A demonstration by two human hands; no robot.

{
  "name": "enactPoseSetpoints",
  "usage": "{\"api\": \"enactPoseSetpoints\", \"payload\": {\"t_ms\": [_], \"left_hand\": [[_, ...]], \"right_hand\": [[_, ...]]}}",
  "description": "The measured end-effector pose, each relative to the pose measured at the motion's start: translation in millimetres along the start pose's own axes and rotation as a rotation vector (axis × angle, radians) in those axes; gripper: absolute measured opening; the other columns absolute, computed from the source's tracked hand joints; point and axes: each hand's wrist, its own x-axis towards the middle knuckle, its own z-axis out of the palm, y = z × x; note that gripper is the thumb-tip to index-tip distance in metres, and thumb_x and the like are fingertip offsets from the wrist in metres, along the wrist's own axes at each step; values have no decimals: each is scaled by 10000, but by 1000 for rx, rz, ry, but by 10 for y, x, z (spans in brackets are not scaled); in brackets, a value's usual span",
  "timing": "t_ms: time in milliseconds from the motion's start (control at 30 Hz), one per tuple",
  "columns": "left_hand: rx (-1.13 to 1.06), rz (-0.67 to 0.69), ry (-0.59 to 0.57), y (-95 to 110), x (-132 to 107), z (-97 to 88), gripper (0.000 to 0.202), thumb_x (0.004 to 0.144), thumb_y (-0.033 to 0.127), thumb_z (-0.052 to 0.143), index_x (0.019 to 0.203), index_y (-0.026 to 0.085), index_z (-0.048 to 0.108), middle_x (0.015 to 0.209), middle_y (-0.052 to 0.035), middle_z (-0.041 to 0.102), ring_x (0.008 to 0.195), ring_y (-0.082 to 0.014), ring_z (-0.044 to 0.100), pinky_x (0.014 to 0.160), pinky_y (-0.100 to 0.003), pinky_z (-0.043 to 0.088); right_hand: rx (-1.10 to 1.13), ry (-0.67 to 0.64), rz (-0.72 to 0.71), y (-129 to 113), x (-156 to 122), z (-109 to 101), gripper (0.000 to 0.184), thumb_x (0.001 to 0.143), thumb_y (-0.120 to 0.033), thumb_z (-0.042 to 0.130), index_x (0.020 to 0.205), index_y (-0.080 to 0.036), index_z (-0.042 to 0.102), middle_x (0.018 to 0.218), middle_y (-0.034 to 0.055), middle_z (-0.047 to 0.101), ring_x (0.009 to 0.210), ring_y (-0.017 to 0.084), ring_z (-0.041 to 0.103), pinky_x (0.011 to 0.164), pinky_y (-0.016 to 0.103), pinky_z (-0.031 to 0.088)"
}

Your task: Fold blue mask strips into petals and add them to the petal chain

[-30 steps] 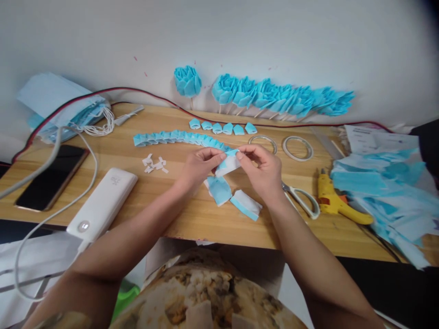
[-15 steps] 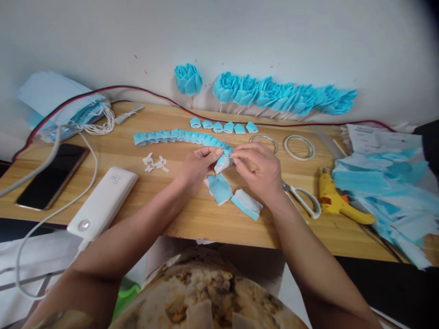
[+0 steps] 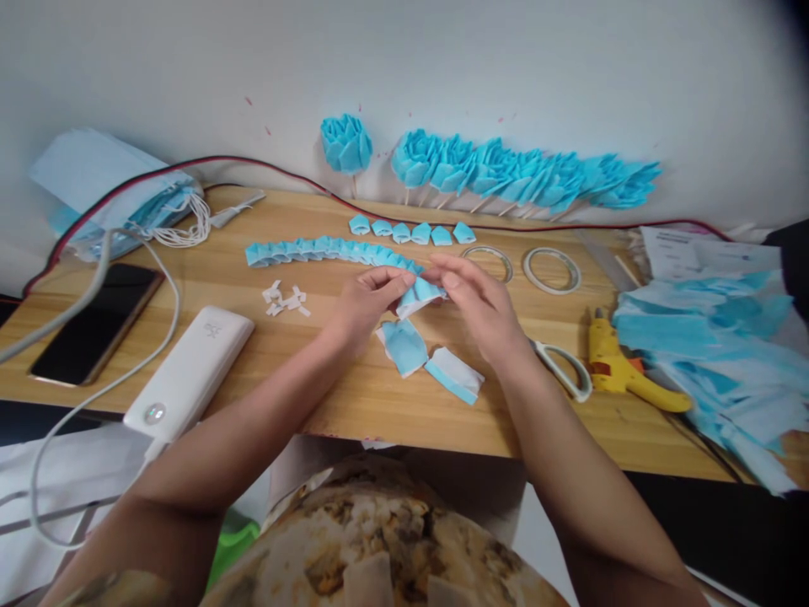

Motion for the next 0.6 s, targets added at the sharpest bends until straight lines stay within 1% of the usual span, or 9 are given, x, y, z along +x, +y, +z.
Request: {"api": "enactPoseSetpoints", "payload": {"t_ms": [67, 133, 200, 267, 333, 400, 600], "left_hand": [[33, 34, -5, 1, -12, 7, 180, 755, 321, 791, 717, 156, 730, 619, 25, 609, 569, -72, 490, 561, -211, 414], [73, 63, -2, 6, -23, 12, 191, 749, 336, 790, 708, 160, 729, 615, 26, 608, 577, -76, 497, 572, -214, 425], [110, 78, 5, 11, -31, 15, 193, 751, 343, 785, 708, 163, 730, 607, 25, 606, 581, -81, 507, 582, -219, 433], [137, 84, 16, 11, -34, 15, 186, 764, 335, 776, 710, 163, 726, 592, 25, 600, 572, -82, 507, 576, -219, 428], [157, 85, 25, 3, -33, 16, 180, 786, 317, 762, 707, 162, 717, 579, 24, 594, 559, -80, 504, 566, -217, 422], [163, 81, 36, -9, -28, 20, 185, 810, 298, 746, 695, 161, 699, 576, 21, 592, 552, -79, 506, 560, -216, 425], [150, 61, 37, -31, -15, 34, 173, 864, 244, 696, 717, 159, 670, 561, 25, 581, 524, -76, 511, 542, -208, 431]], "right_hand": [[49, -45, 68, 30, 8, 23, 384, 868, -492, 714, 1201, -303, 687, 1064, 22, 766, 1010, 218, 723, 887, 404, 595], [90, -73, 112, 38, 8, 47, 406, 834, -432, 754, 1208, -289, 683, 1039, 18, 754, 974, 207, 714, 882, 396, 587], [119, -54, 141, 31, 5, 64, 380, 828, -368, 750, 1191, -270, 692, 1019, 16, 740, 916, 188, 697, 868, 384, 572], [126, -6, 155, 25, 5, 70, 340, 822, -323, 736, 1154, -254, 706, 948, 6, 721, 834, 167, 665, 830, 369, 555], [119, 31, 155, 31, 9, 69, 321, 815, -304, 729, 1130, -248, 708, 852, -12, 688, 770, 155, 630, 784, 355, 538], [103, 49, 133, 46, 15, 68, 315, 817, -296, 716, 1128, -250, 699, 803, -23, 662, 745, 152, 610, 753, 344, 523], [32, 59, 60, 44, 17, 79, 349, 826, -247, 689, 1171, -277, 646, 795, -32, 653, 714, 149, 600, 699, 327, 507]]}}
